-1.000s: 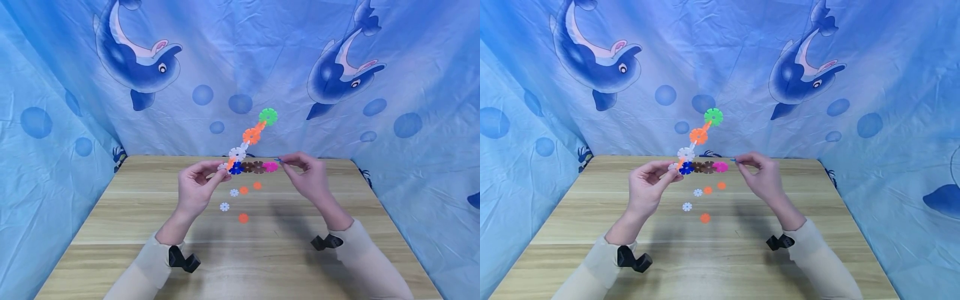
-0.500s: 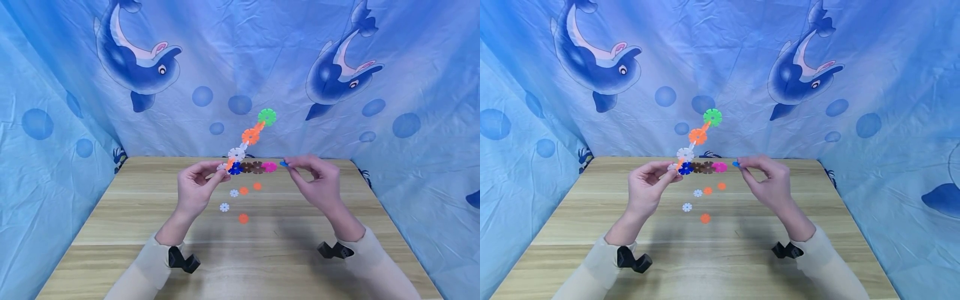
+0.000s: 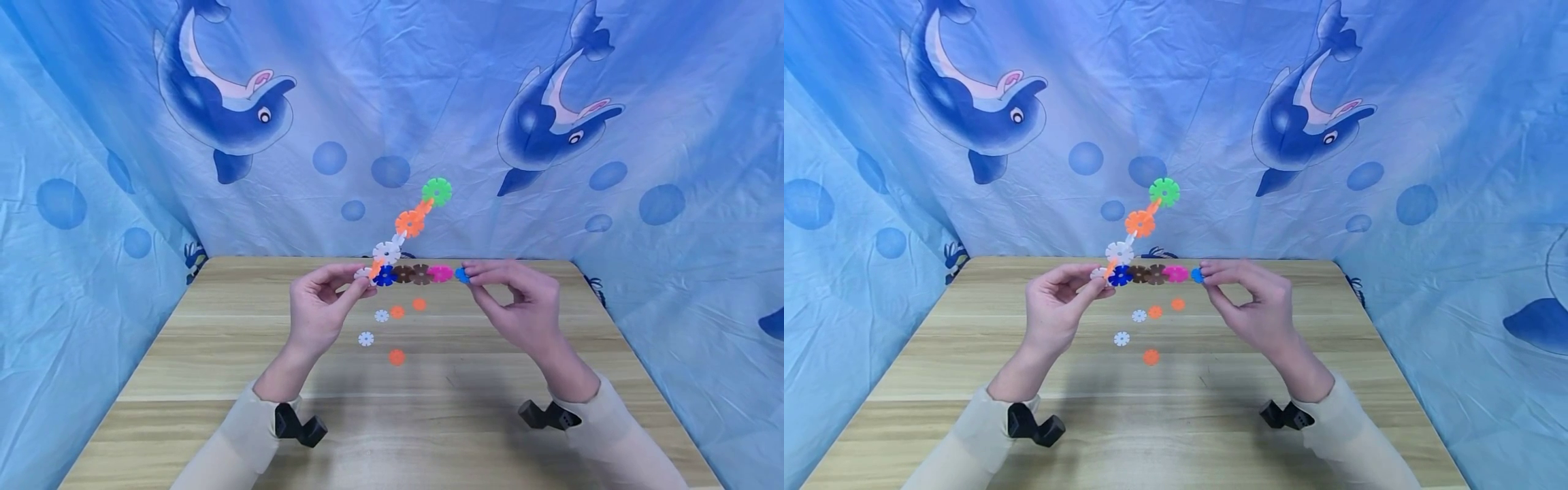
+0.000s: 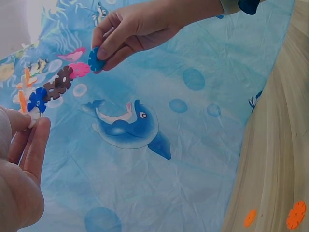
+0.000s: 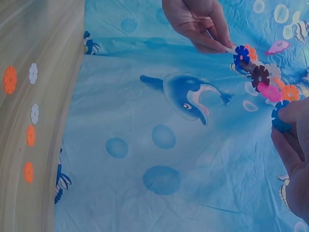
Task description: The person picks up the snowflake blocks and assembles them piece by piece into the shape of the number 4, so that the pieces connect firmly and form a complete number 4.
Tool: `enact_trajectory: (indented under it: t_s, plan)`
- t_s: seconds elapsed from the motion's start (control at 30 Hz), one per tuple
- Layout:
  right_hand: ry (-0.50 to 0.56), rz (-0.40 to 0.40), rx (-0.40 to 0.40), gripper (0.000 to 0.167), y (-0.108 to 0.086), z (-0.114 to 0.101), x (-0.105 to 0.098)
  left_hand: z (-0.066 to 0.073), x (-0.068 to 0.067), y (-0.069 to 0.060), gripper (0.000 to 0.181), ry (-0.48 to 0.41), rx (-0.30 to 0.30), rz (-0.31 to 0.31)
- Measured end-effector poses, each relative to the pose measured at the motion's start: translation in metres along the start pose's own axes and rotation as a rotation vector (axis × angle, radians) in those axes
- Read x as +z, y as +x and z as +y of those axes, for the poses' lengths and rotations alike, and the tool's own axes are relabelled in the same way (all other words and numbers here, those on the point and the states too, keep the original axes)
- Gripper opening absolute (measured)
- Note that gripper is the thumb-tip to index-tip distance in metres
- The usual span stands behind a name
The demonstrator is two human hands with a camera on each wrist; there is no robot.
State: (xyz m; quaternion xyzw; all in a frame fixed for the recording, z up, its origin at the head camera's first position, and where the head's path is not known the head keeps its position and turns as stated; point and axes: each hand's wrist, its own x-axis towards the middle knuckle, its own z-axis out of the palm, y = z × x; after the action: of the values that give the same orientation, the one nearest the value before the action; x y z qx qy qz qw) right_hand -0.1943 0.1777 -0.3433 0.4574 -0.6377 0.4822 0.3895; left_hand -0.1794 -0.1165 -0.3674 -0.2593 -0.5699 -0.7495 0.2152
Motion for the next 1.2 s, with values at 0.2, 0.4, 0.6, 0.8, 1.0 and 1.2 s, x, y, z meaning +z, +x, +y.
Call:
enact_trajectory:
  t_s: [0.2, 0.4, 0.6, 0.8, 1.0, 1.2]
  plan:
    - [0.048, 0.01, -0.022, 0.005, 0.0006, 0.0002, 0.0025, -0.0009, 0.0004, 0.0005, 0.025, -0.008, 0.006, -0.002]
    - [0.1, 0.011, -0.037, 0.008, 0.002, 0.0009, 0.0039, -0.0017, 0.0007, 0.001, 0.026, -0.029, 0.007, -0.011]
    - [0.108, -0.007, -0.037, 0.007, 0.0024, 0.0011, 0.0034, -0.0017, 0.0011, 0.0011, 0.025, -0.028, 0.002, -0.012]
    - [0.131, -0.035, -0.041, 0.007, 0.0018, 0.0022, 0.003, -0.0027, 0.0005, 0.0012, 0.025, -0.034, -0.002, -0.016]
    - [0.134, -0.049, -0.055, 0.011, 0.0014, 0.0031, 0.003, -0.0015, -0.0002, 0.001, 0.023, -0.02, -0.02, -0.013]
    - [0.051, -0.055, -0.077, 0.013, 0.0033, 0.0032, 0.0014, 0.0001, -0.0021, 0.0018, 0.022, 0.03, -0.031, -0.017]
